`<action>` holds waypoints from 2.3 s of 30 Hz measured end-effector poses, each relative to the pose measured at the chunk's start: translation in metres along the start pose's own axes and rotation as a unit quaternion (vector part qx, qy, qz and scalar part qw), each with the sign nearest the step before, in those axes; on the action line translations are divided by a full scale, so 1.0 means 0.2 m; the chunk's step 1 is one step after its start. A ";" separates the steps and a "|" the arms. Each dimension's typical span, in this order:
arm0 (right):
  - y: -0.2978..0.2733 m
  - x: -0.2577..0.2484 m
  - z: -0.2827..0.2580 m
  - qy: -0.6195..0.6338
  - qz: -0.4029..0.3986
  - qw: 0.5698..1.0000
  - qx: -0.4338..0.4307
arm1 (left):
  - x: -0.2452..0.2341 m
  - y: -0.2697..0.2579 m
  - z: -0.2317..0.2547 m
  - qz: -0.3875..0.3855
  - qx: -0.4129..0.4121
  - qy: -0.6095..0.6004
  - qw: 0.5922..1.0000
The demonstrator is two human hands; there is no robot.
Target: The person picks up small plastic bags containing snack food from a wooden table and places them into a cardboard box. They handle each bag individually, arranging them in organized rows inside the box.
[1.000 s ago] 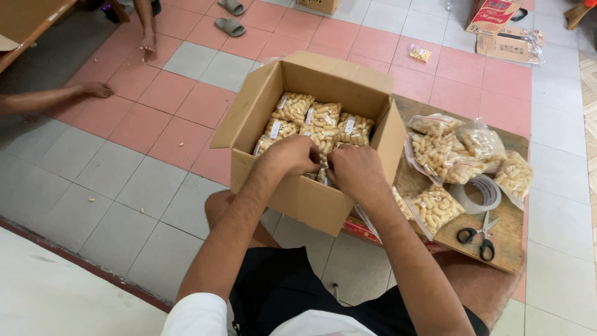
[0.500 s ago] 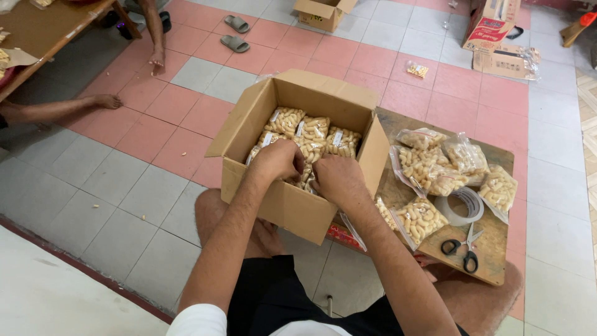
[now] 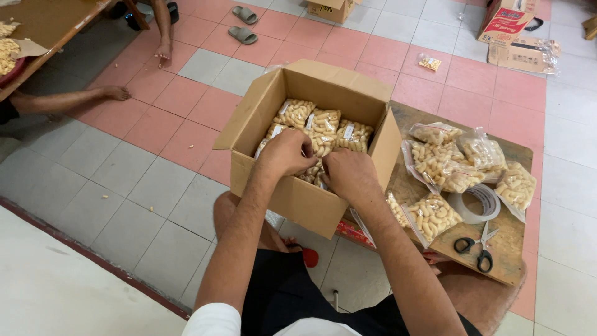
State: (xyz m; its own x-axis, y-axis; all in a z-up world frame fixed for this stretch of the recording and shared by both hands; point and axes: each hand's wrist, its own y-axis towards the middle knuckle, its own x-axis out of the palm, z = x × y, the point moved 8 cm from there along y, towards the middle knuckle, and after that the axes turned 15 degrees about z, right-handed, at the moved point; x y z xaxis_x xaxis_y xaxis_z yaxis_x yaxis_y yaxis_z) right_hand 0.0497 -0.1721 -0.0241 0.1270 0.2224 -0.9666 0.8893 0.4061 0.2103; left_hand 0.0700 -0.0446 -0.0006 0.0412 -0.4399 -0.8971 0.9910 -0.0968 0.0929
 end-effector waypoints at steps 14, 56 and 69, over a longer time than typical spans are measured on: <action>-0.15 -0.30 0.10 0.321 0.373 0.868 0.071 | -0.22 -0.15 0.13 0.243 0.212 -0.183 0.929; -1.11 0.04 0.15 0.054 0.338 0.931 0.128 | -0.21 -0.12 0.06 0.347 0.259 -0.178 0.884; -1.14 0.14 0.06 -0.036 0.344 0.932 0.107 | -0.19 -0.09 0.03 0.330 0.234 -0.178 0.897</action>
State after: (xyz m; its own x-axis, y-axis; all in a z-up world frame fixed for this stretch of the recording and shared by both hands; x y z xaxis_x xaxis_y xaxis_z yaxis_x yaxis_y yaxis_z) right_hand -0.1451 -0.2687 -0.1011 0.7214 0.3018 -0.6232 0.6531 0.0024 0.7572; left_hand 0.0488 -0.0320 0.0347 0.4736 -0.7889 -0.3917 0.5996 -0.0371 0.7995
